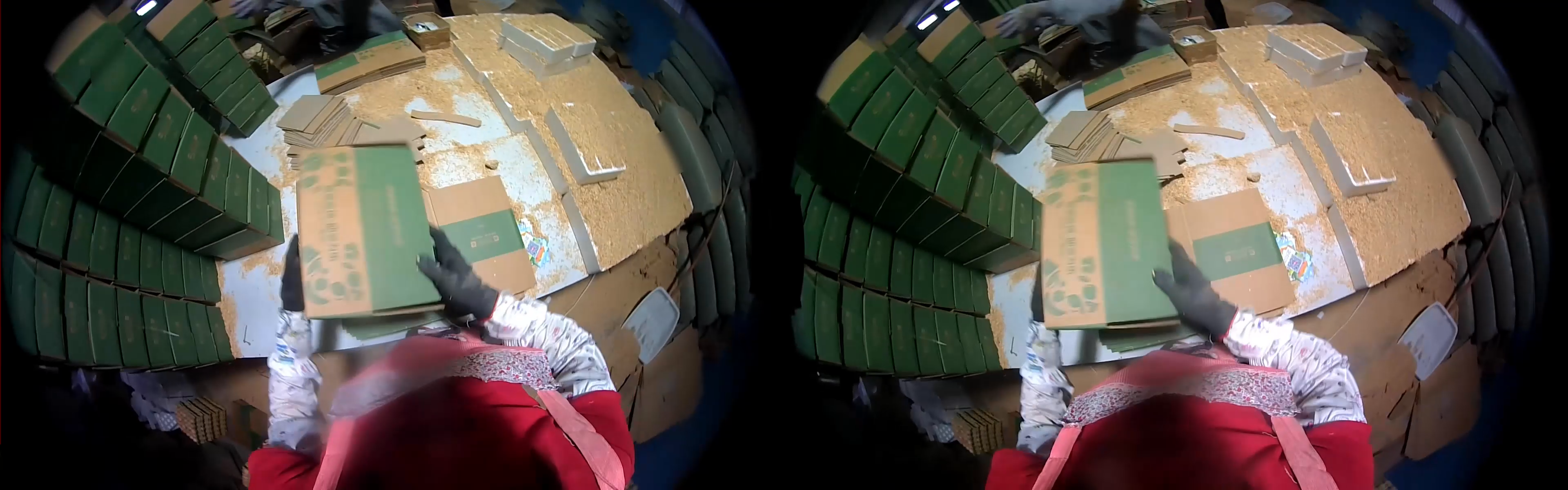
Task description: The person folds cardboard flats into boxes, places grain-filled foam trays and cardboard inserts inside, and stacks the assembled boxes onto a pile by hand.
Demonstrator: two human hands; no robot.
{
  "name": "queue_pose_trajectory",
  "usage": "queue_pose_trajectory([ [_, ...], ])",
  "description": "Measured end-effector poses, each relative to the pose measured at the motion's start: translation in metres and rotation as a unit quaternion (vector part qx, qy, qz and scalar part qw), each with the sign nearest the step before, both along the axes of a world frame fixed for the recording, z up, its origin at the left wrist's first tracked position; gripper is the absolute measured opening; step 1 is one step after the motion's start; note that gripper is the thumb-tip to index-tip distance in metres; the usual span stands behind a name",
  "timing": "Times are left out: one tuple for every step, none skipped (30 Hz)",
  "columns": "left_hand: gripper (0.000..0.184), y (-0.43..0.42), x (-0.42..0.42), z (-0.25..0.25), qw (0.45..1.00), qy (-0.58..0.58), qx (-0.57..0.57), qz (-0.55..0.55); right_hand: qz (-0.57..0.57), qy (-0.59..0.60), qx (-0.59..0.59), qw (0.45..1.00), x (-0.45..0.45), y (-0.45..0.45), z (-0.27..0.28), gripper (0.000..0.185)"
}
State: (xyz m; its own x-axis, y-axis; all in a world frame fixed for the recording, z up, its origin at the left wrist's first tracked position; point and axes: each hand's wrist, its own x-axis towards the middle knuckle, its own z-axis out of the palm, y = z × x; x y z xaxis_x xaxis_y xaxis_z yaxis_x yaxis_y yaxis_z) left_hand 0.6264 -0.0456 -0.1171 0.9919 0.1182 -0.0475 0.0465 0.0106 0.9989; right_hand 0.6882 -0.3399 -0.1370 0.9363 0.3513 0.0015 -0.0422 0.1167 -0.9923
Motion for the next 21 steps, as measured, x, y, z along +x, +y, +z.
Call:
queue_pose_trajectory([
  [0.053, -0.020, -0.013, -0.008, 0.997, 0.023, 0.044, -0.056, 0.068, -0.087, -0.054, 0.992, 0.018, -0.008, 0.061, 0.033],
  [0.049, -0.047, -0.026, -0.016, 0.989, 0.045, 0.085, -0.115, 0.132, -0.172, -0.111, 0.970, 0.034, -0.018, 0.104, 0.033],
  [0.046, -0.074, -0.036, -0.023, 0.974, 0.064, 0.125, -0.177, 0.203, -0.246, -0.234, 0.918, 0.042, -0.027, 0.116, 0.032],
  [0.044, -0.095, -0.039, -0.025, 0.952, 0.077, 0.165, -0.244, 0.266, -0.307, -0.355, 0.842, 0.046, -0.036, 0.125, 0.032],
  [0.038, -0.109, -0.030, 0.013, 0.952, 0.090, 0.155, -0.248, 0.350, -0.318, -0.434, 0.767, 0.048, -0.045, 0.135, 0.031],
  [0.034, -0.124, -0.021, 0.050, 0.952, 0.102, 0.144, -0.251, 0.376, -0.345, -0.453, 0.731, 0.049, -0.055, 0.113, 0.027],
  [0.034, -0.116, -0.009, 0.063, 0.944, 0.094, 0.132, -0.288, 0.385, -0.357, -0.430, 0.734, 0.046, -0.063, 0.097, 0.027],
  [0.036, -0.095, 0.005, 0.067, 0.983, -0.044, 0.106, -0.142, 0.402, -0.371, -0.408, 0.731, 0.043, -0.072, 0.087, 0.026],
  [0.038, -0.083, 0.026, 0.072, 0.967, -0.105, 0.223, -0.073, 0.358, -0.423, -0.402, 0.729, 0.038, -0.080, 0.083, 0.025],
  [0.042, -0.070, 0.046, 0.077, 0.929, -0.146, 0.339, 0.013, 0.316, -0.479, -0.387, 0.721, 0.040, -0.084, 0.082, 0.025],
  [0.038, -0.065, 0.064, 0.044, 0.820, -0.192, 0.539, 0.017, 0.346, -0.410, -0.431, 0.726, 0.051, -0.082, 0.089, 0.022],
  [0.040, -0.068, 0.069, 0.027, 0.784, -0.177, 0.595, -0.001, 0.105, -0.561, -0.225, 0.790, 0.062, -0.100, 0.073, 0.022],
  [0.039, -0.070, 0.072, 0.026, 0.805, -0.179, 0.566, 0.021, 0.066, -0.423, -0.195, 0.882, 0.084, -0.116, 0.084, 0.026],
  [0.038, -0.073, 0.075, 0.025, 0.824, -0.179, 0.536, 0.043, -0.071, -0.325, -0.216, 0.918, 0.105, -0.141, 0.082, 0.031],
  [0.036, -0.075, 0.074, 0.030, 0.808, -0.177, 0.560, 0.046, -0.231, -0.269, -0.218, 0.909, 0.137, -0.174, 0.062, 0.037],
  [0.036, -0.077, 0.072, 0.030, 0.808, -0.179, 0.560, 0.049, -0.373, -0.236, -0.197, 0.875, 0.171, -0.215, 0.032, 0.043],
  [0.036, -0.080, 0.070, 0.027, 0.808, -0.177, 0.558, 0.071, -0.494, -0.182, -0.124, 0.841, 0.219, -0.272, -0.041, 0.052],
  [0.036, -0.081, 0.070, 0.023, 0.807, -0.176, 0.556, 0.095, -0.534, 0.048, 0.012, 0.844, 0.228, -0.308, -0.044, 0.060],
  [0.036, -0.076, 0.068, 0.020, 0.817, -0.145, 0.553, 0.081, -0.516, 0.121, 0.066, 0.845, 0.240, -0.348, -0.075, 0.056],
  [0.035, -0.072, 0.068, 0.018, 0.825, -0.113, 0.549, 0.068, -0.521, 0.164, 0.108, 0.831, 0.260, -0.368, -0.103, 0.052],
  [0.032, -0.072, 0.071, 0.021, 0.859, -0.087, 0.501, 0.056, -0.526, 0.206, 0.151, 0.811, 0.279, -0.388, -0.129, 0.047],
])
